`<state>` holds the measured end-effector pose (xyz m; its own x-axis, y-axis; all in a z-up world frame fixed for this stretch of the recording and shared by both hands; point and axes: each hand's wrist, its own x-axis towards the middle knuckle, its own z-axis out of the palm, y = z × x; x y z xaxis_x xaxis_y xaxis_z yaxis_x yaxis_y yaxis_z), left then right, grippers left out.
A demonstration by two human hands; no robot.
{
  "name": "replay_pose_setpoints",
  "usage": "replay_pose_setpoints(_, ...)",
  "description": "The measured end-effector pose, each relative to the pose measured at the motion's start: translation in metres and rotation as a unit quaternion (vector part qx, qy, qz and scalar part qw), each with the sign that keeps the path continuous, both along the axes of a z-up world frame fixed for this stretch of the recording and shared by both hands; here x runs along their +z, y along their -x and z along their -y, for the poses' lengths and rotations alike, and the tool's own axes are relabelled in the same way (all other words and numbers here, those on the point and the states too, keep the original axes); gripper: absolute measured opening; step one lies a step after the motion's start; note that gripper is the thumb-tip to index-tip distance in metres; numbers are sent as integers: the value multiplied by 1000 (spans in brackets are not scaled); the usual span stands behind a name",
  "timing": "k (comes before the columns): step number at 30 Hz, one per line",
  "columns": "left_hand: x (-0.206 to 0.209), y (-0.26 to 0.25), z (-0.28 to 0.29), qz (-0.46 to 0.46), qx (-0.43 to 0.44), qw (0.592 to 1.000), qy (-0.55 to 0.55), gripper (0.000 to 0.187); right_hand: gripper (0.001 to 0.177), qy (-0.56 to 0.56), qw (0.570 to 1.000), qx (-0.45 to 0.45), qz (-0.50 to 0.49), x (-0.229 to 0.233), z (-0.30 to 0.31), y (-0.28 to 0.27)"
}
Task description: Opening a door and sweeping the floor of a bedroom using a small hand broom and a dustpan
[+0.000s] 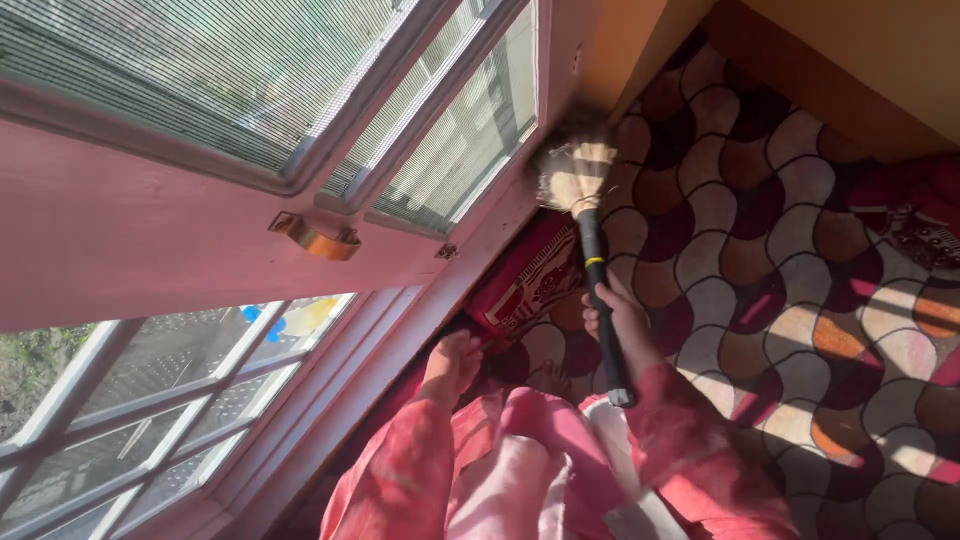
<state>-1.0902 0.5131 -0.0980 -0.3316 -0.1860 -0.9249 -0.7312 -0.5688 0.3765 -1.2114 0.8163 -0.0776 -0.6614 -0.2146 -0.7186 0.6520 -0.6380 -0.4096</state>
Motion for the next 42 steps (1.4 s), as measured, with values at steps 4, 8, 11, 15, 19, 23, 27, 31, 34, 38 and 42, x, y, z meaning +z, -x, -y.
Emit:
replay_pose_setpoints(4, -72, 62, 12, -44, 38, 998, 29, 31, 40, -102, 989, -102, 28, 5, -26, -16)
replay_pose_setpoints(8, -169, 107, 30, -96, 146, 985, -7, 25, 26, -144, 959, -213, 120, -81, -134, -98)
replay_pose_setpoints(11, -107, 143, 26, -38, 181, 982, -26, 59, 25, -64, 963, -221, 143, -57, -186, -144)
replay_pose_setpoints(15, -125, 155, 40, -53, 210, 973, -76, 11, 24, -74, 944, -253, 197, -58, -197, -181)
replay_pose_setpoints(19, -130, 162, 39, -33, 204, 977, -53, 12, 24, 11, 932, -285, 224, -93, -179, -186)
replay_pose_setpoints(23, -157, 163, 39, 29, 212, 976, 45, 6, 26, 47, 946, -254, 194, -88, -153, -162)
replay_pose_setpoints(27, -169, 144, 41, 16, 260, 961, 96, 20, 23, 46, 954, -204, 216, -65, -134, -148)
replay_pose_setpoints(31, -110, 138, 38, -113, -158, 945, 262, 10, 19, 21, 974, -174, 144, -66, -120, -122)
replay_pose_setpoints(34, -51, 145, 18, -20, 89, 992, 90, 8, 23, 46, 973, -177, 139, -63, -120, -99)
replay_pose_setpoints(38, 59, 148, -8, -104, 22, 986, 127, 39, 25, 80, 978, -74, 178, -23, -131, -53)
replay_pose_setpoints(42, 169, 142, -25, -217, 37, 945, 241, 30, 29, 128, 972, -41, 192, -2, -163, -22)
